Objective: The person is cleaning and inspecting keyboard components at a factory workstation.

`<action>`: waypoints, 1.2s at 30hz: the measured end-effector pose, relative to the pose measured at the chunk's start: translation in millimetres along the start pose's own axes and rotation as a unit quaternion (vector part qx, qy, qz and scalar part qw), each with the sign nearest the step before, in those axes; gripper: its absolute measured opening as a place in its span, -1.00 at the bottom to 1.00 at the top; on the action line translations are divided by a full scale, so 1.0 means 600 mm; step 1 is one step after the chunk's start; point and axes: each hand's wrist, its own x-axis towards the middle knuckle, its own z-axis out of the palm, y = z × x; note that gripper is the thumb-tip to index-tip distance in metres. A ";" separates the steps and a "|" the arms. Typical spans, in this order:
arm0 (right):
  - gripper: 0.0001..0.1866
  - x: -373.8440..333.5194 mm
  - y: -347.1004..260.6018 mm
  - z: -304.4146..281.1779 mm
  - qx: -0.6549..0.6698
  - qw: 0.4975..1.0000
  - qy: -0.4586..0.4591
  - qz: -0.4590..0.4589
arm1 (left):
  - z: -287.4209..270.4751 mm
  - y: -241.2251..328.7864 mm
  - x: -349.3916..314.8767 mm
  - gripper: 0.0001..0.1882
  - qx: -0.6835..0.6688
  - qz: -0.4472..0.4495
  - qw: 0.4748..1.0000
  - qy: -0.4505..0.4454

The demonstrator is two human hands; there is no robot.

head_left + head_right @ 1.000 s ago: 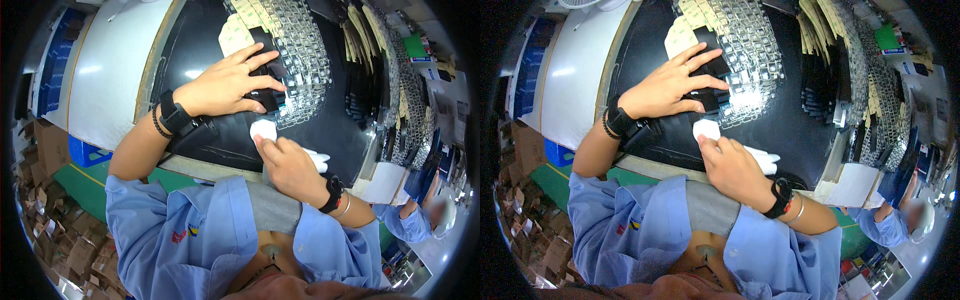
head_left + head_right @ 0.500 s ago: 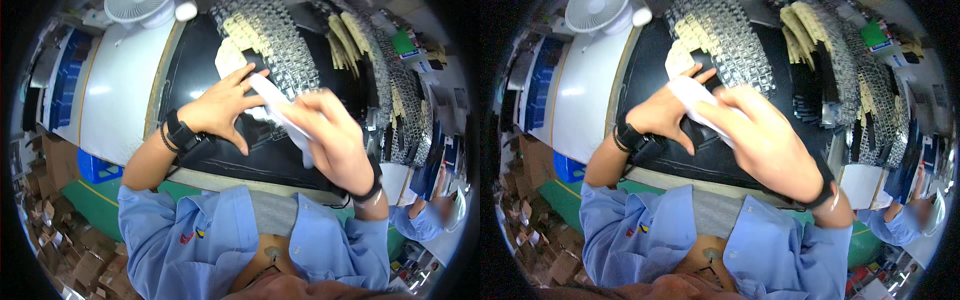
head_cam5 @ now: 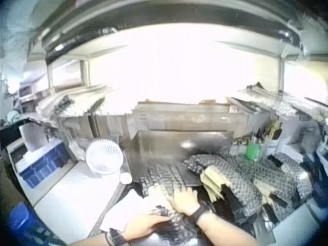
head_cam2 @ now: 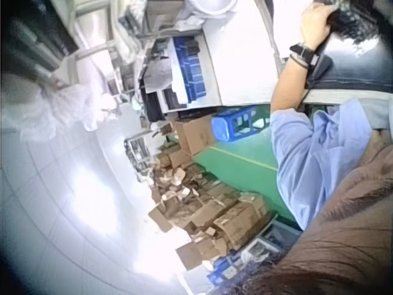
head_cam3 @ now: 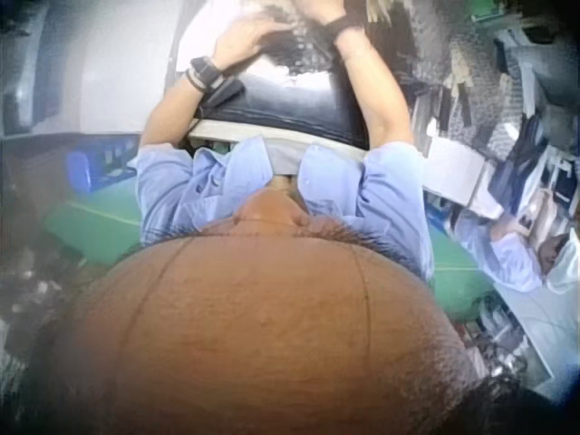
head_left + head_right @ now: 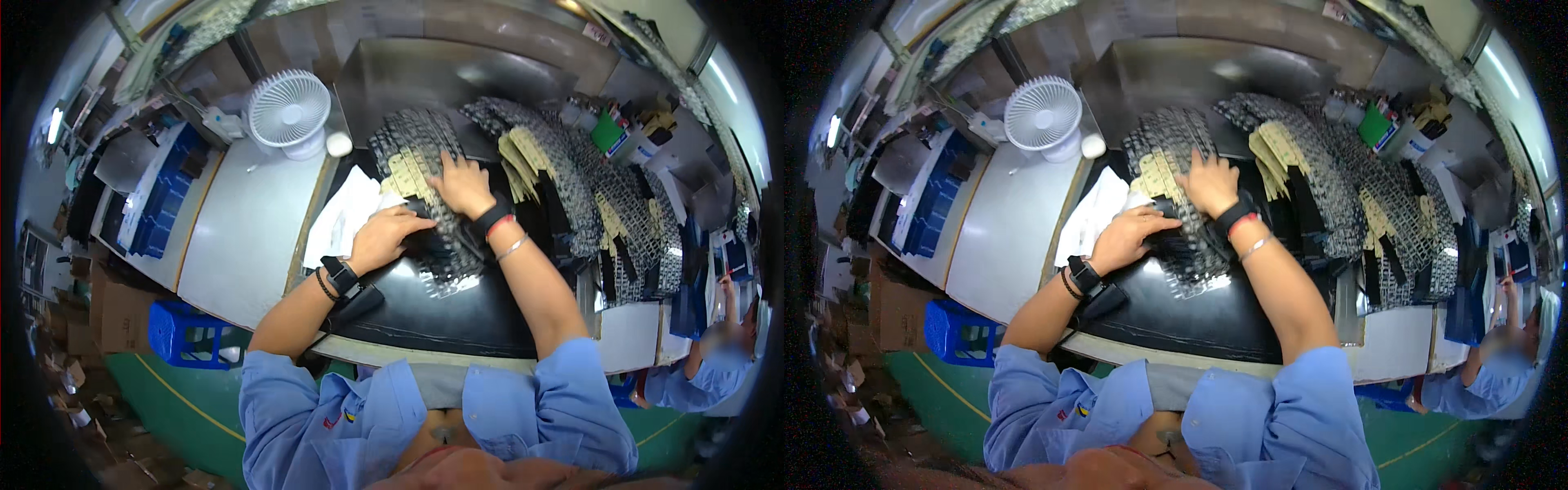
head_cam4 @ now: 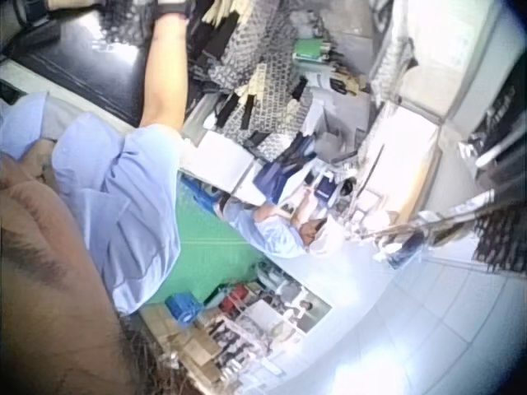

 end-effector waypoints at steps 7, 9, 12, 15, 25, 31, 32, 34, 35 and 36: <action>-0.29 -0.053 -0.024 -0.054 -0.032 0.985 -0.119 -0.118 | -0.099 -0.043 -0.043 -0.58 -0.097 0.089 0.991 -0.005; -0.12 -0.031 -0.034 -0.104 0.008 0.971 -0.149 -0.187 | -0.136 -0.025 -0.054 -0.84 -0.212 0.025 0.974 -0.073; 0.46 0.009 -0.077 -0.152 -0.036 0.920 -0.069 -0.384 | -0.168 0.009 -0.065 -0.87 -0.147 0.088 0.982 -0.086; 0.63 0.052 -0.108 -0.118 -0.044 0.876 -0.110 -0.468 | -0.182 0.044 -0.069 -0.94 -0.214 0.099 0.969 -0.079; -0.57 0.003 -0.103 -0.213 0.159 0.851 -0.116 -0.486 | -0.172 0.127 -0.235 -0.38 -0.463 -0.049 0.814 0.348; -0.38 -0.018 -0.078 -0.176 0.060 0.895 -0.031 -0.442 | -0.067 0.107 -0.266 0.13 -0.282 -0.175 0.858 0.392; -0.38 -0.019 -0.068 -0.165 0.062 0.893 -0.035 -0.445 | -0.040 0.098 -0.256 -0.04 -0.322 -0.211 0.817 0.430; -0.40 -0.020 -0.056 -0.154 0.047 0.926 -0.023 -0.375 | -0.018 0.085 -0.245 -0.29 -0.397 -0.214 0.771 0.451; -0.39 -0.022 -0.056 -0.159 0.039 0.942 -0.055 -0.330 | -0.013 0.087 -0.238 -0.29 -0.397 -0.217 0.768 0.453; -0.43 -0.030 -0.064 -0.144 0.052 0.940 -0.047 -0.334 | -0.008 0.092 -0.228 -0.40 -0.317 -0.235 0.796 0.459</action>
